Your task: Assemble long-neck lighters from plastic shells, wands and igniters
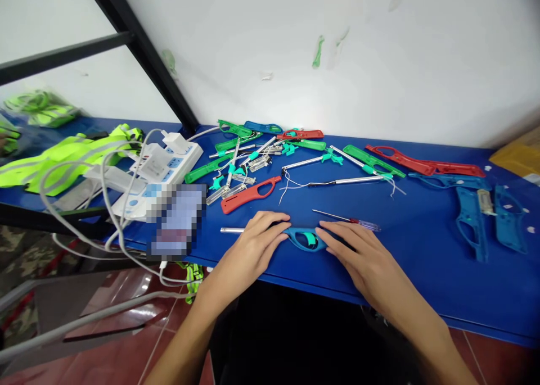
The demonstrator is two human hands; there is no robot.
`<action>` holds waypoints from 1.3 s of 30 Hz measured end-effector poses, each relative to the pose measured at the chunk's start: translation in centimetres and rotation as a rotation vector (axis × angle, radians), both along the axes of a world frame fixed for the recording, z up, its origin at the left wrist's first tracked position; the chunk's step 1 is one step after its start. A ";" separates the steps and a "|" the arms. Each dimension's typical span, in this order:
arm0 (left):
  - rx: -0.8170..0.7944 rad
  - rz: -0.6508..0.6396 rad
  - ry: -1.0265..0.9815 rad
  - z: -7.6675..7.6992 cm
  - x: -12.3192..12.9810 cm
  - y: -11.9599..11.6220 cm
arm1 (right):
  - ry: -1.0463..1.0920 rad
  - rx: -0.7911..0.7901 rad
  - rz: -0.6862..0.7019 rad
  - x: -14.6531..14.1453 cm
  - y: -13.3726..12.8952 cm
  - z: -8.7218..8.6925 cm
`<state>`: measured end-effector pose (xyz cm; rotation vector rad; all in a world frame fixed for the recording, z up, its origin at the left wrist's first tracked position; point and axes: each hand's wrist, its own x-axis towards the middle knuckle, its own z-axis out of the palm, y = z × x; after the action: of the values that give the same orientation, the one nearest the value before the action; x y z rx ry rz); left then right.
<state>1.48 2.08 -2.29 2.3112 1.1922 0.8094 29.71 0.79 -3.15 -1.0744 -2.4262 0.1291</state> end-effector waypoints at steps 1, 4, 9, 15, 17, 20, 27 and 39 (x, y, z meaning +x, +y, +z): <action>0.004 -0.002 0.002 0.0 0.0 0.0 | 0.001 -0.008 -0.011 0.0 -0.1 -0.1; 0.006 0.002 0.003 0.0 -0.1 -0.1 | 0.008 -0.022 -0.028 -0.1 -0.3 -0.1; -0.033 0.018 0.014 -0.2 -0.1 -0.3 | -0.058 -0.025 -0.012 -0.1 -0.4 0.0; -0.052 0.015 0.077 -0.1 -0.1 -0.4 | -0.100 -0.052 0.000 0.2 -0.6 -0.2; -0.058 0.003 0.084 0.0 -0.2 -0.4 | -0.102 -0.055 -0.019 0.3 -0.7 -0.4; -0.062 -0.012 0.098 0.0 -0.3 -0.4 | -0.093 -0.050 -0.046 0.3 -0.7 -0.5; 0.040 0.011 0.170 0.2 0.3 -0.4 | -0.072 -0.026 0.020 0.6 -0.4 -0.5; 0.137 0.092 0.199 0.0 1.5 0.0 | 0.094 -0.038 -0.097 0.3 -0.5 0.1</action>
<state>3.01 2.05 -2.28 2.5123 1.3753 0.7264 30.05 0.29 -3.00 -1.1737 -2.2917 0.1898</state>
